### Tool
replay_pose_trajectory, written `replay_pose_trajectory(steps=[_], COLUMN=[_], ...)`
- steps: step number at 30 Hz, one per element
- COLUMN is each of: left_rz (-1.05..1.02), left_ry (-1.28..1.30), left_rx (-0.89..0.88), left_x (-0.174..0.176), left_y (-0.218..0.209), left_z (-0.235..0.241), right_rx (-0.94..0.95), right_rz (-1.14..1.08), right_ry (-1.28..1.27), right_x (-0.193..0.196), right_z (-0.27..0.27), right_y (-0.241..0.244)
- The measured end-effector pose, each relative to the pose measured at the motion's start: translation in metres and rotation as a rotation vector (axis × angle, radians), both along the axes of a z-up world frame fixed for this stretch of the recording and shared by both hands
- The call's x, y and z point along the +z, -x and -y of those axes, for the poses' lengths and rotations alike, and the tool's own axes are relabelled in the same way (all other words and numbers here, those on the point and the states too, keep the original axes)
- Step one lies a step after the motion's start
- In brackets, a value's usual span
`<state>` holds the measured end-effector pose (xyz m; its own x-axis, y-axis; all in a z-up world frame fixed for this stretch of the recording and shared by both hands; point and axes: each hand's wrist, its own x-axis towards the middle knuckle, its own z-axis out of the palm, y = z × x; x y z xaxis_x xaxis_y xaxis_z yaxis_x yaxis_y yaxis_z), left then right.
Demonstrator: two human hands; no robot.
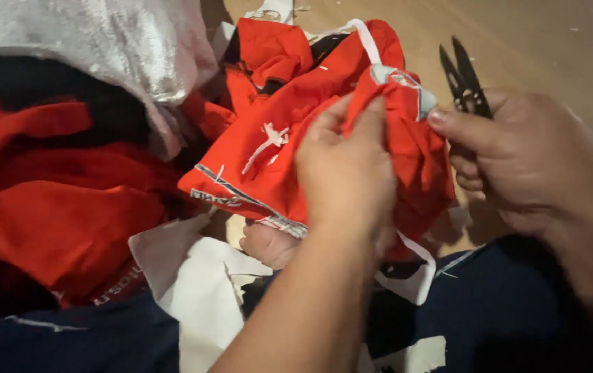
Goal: The person uses scissors to cut a white label and various white and black fabric strips from a red garment. The person holds the garment with one hand and cuts with the other, occasionally adjusting the fabric to access different areas.
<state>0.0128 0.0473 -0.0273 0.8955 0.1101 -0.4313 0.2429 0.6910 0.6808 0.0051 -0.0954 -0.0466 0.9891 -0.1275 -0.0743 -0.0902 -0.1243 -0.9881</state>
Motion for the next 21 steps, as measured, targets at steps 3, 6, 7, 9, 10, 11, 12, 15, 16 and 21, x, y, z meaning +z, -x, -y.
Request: replay_pose_trajectory(steps=[3, 6, 7, 9, 10, 11, 12, 15, 16, 21], left_rz=[-0.05, 0.405, 0.401, 0.5, 0.499, 0.327, 0.154, -0.17, -0.173, -0.06], left_ry=[-0.384, -1.167, -1.166, -1.304, -1.304, -1.316, -1.321, -1.2, -1.2, -0.703], left_rx=[-0.069, -0.101, -0.095, -0.129, -0.125, -0.143, -0.161, -0.401, -0.397, -0.54], left_x=[0.029, -0.011, -0.014, -0.018, -0.019, -0.021, -0.022, -0.002, -0.008, 0.004], left_y=[0.003, -0.019, -0.019, -0.018, -0.014, -0.01, -0.007, 0.014, 0.019, 0.046], left_z=[-0.034, -0.062, -0.07, -0.085, -0.087, -0.089, -0.09, -0.081, -0.076, -0.065], right_rx=[0.059, -0.099, -0.092, -0.082, -0.079, -0.123, -0.167, -0.063, -0.058, -0.159], right_rz=[0.037, 0.059, 0.059, 0.043, 0.045, 0.042, 0.039, -0.094, -0.093, -0.255], right_ry=[-0.021, 0.203, 0.205, 0.356, 0.357, 0.511, 0.666, 0.501, 0.5, 0.132], right_x=[0.006, 0.004, 0.01, 0.023, 0.019, 0.016, 0.013, 0.013, 0.015, 0.013], right_z=[-0.009, -0.015, -0.02, -0.031, -0.031, -0.03, -0.03, -0.039, -0.043, -0.05], right_y=[-0.009, -0.015, -0.01, 0.0, 0.001, 0.002, 0.002, 0.011, 0.016, 0.027])
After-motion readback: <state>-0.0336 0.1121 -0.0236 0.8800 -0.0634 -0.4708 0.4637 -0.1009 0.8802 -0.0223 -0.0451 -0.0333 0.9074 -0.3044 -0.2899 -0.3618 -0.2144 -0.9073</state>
